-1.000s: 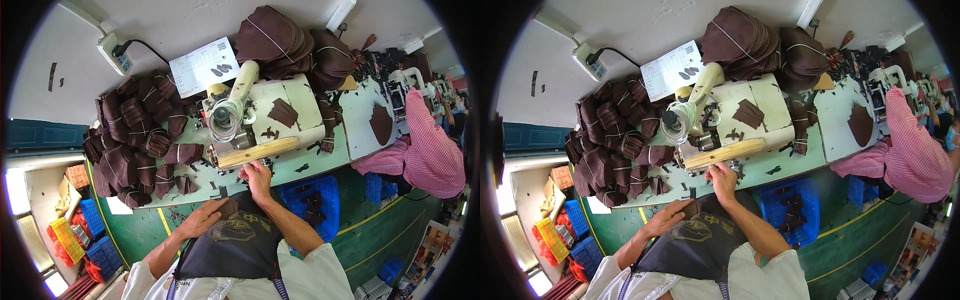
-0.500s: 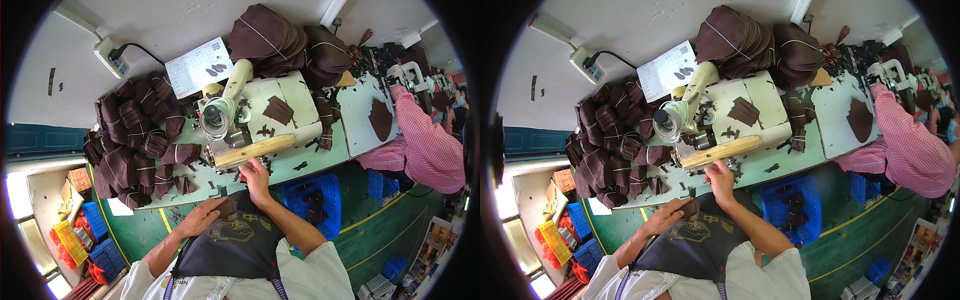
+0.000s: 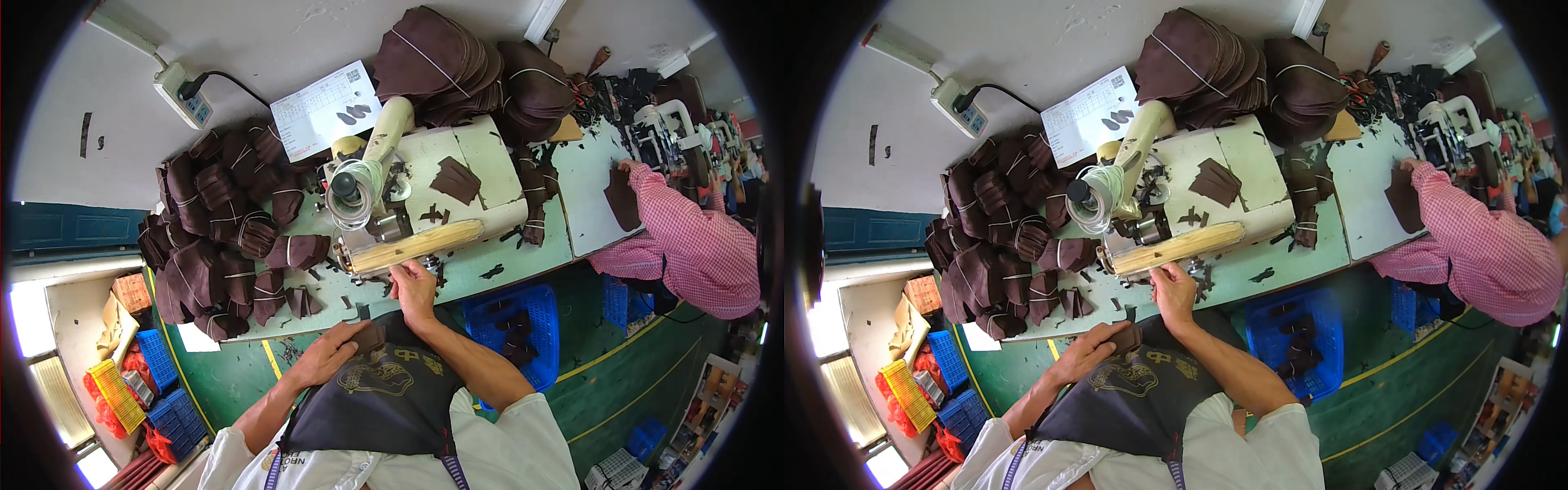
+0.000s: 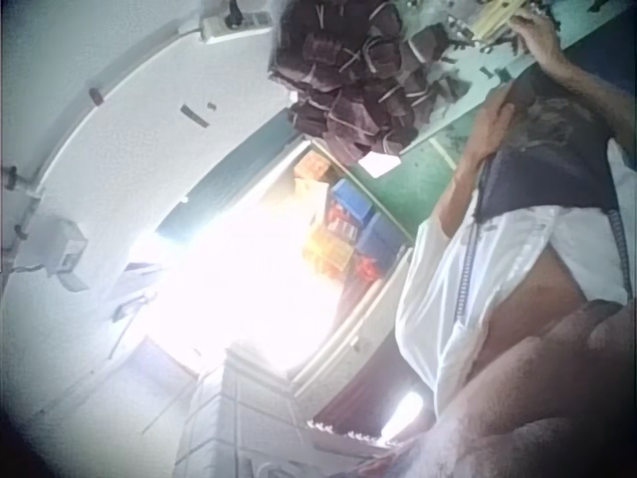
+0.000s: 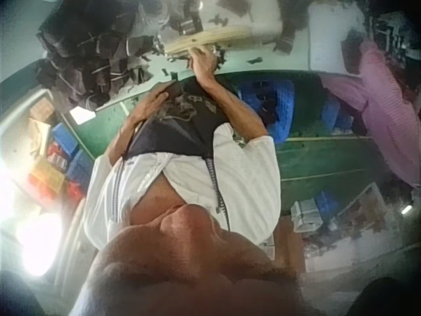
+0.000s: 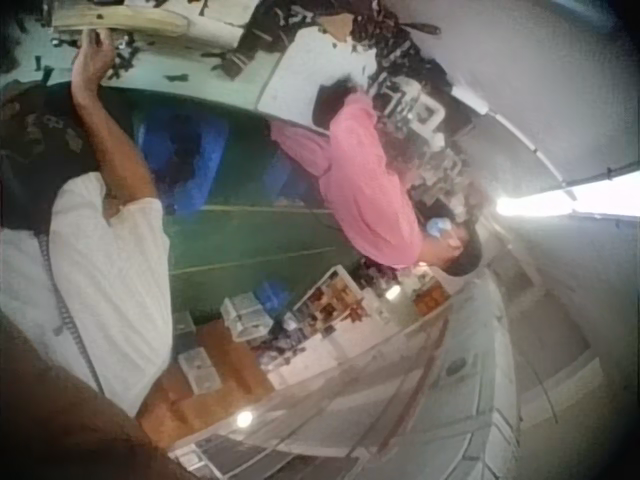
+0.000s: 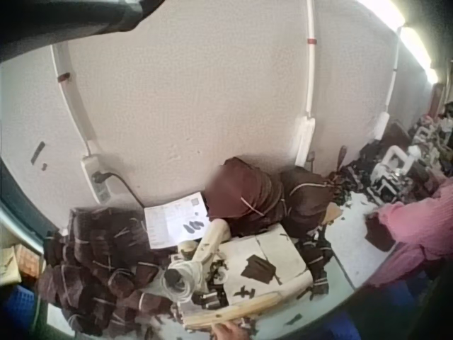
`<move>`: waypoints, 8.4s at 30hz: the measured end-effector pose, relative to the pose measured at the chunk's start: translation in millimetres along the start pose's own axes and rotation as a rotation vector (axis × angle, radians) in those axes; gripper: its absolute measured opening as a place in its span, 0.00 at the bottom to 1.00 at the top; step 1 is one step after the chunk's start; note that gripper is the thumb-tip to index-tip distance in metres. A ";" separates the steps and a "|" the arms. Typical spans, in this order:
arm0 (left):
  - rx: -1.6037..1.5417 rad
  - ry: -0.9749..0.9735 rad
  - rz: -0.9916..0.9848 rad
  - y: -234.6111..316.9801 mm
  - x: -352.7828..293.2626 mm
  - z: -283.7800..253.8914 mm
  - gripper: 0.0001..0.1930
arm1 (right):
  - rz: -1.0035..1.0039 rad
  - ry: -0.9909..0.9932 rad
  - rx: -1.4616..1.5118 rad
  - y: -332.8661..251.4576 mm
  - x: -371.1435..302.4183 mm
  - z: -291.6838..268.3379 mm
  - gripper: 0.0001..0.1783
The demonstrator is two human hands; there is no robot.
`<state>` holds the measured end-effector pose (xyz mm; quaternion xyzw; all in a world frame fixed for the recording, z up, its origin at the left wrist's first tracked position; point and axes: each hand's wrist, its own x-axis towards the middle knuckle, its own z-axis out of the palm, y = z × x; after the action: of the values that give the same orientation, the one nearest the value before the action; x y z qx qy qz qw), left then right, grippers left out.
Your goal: The person takes leather pieces by hand, feeds them one by one through a skiving machine to trim their edges, and gathers the finished pieces on the table.
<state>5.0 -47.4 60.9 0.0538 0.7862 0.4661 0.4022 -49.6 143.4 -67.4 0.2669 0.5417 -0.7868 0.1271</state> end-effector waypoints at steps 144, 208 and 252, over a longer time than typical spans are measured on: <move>-0.117 0.436 -0.020 -112.4 92.0 -32.8 0.18 | -0.341 -1.112 -1.295 -96.1 -51.7 -10.2 0.18; -1.296 0.689 0.199 -116.5 206.6 -11.5 0.04 | -0.184 -0.625 -0.975 -88.6 -51.9 -40.6 0.20; -0.076 0.954 -0.002 -177.4 264.2 -83.6 0.31 | -0.215 -0.534 -0.842 -80.8 -45.1 -44.7 0.19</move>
<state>-177.8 -82.9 -210.4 -0.1817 0.8656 0.4666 -0.0015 -39.3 211.3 9.0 -0.0752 0.7849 -0.5496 0.2761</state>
